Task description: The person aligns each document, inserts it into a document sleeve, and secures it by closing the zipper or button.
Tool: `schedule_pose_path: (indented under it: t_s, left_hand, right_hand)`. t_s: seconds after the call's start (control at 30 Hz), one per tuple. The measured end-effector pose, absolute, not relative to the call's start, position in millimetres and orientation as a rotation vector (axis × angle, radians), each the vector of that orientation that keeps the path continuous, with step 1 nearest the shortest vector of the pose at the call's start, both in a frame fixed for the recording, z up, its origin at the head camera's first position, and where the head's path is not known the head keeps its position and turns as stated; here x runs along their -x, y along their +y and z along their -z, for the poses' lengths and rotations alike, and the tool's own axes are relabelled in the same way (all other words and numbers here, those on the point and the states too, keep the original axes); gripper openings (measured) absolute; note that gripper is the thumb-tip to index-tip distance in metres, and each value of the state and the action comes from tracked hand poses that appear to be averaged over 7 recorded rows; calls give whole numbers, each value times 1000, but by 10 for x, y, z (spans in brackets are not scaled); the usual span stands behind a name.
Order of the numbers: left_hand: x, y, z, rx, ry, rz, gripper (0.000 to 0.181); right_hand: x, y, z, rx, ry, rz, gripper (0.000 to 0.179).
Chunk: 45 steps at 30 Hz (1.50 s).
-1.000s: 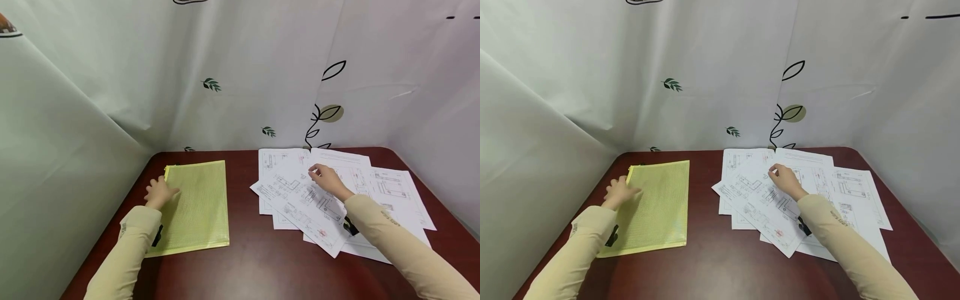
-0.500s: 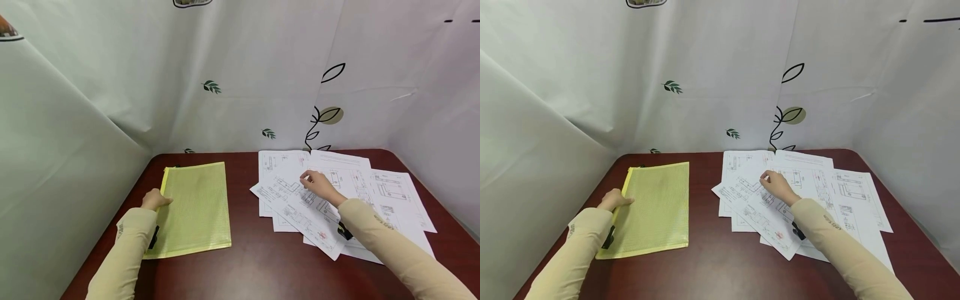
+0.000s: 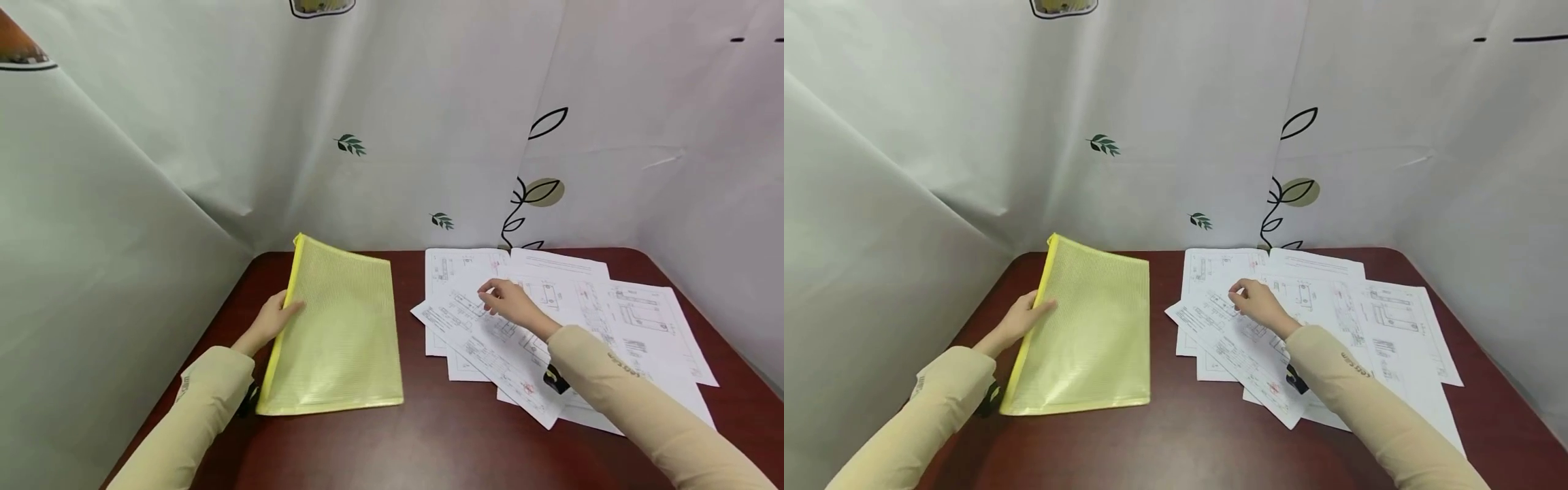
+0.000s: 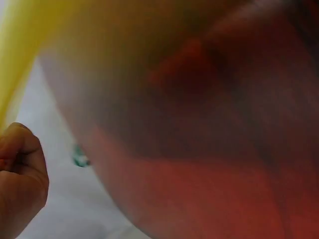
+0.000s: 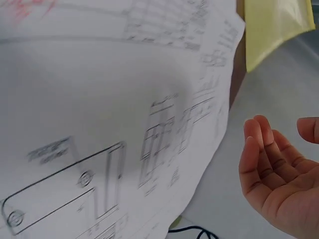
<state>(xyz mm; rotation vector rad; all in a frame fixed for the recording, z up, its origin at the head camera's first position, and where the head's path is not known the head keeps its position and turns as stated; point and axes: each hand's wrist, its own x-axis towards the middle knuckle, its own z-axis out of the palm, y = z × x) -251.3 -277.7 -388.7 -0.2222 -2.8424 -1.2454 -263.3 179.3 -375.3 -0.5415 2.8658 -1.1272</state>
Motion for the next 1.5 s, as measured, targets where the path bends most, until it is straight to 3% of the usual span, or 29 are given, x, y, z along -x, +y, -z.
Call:
schedule_pose_path:
  t_s: [0.27, 0.43, 0.67, 0.93, 1.03, 1.13, 1.3, 1.5]
  left_hand:
    - [2595, -2336, 3464, 255, -2380, 1592, 33]
    - [2517, -1970, 3213, 336, -1955, 1642, 18]
    - [2311, -1412, 3017, 530, -1615, 1363, 19]
    - [2314, -914, 3127, 853, -1491, 884, 25]
    - [2365, -809, 3193, 955, -1441, 661, 27]
    - [2400, -773, 3245, 1068, -1425, 445, 27]
    - [2410, -765, 3273, 1175, -1759, 399, 20]
    - [2438, -859, 3198, 1109, -2352, 968, 69]
  right_hand:
    - [2590, 1625, 3592, 660, 2825, 1173, 25]
    - [2558, 1531, 3394, 762, 2758, 1270, 31]
    - [2340, 1274, 2963, 869, 2517, 1584, 46]
    - [1857, 910, 2266, 1051, 2498, 1688, 60]
    - [1704, 856, 2144, 1050, 2439, 1841, 59]
    - [1624, 843, 2138, 1089, 2489, 1935, 43]
    - [1651, 870, 2273, 1397, 2862, 1703, 34]
    - [1808, 955, 2494, 1803, 3206, 1113, 41]
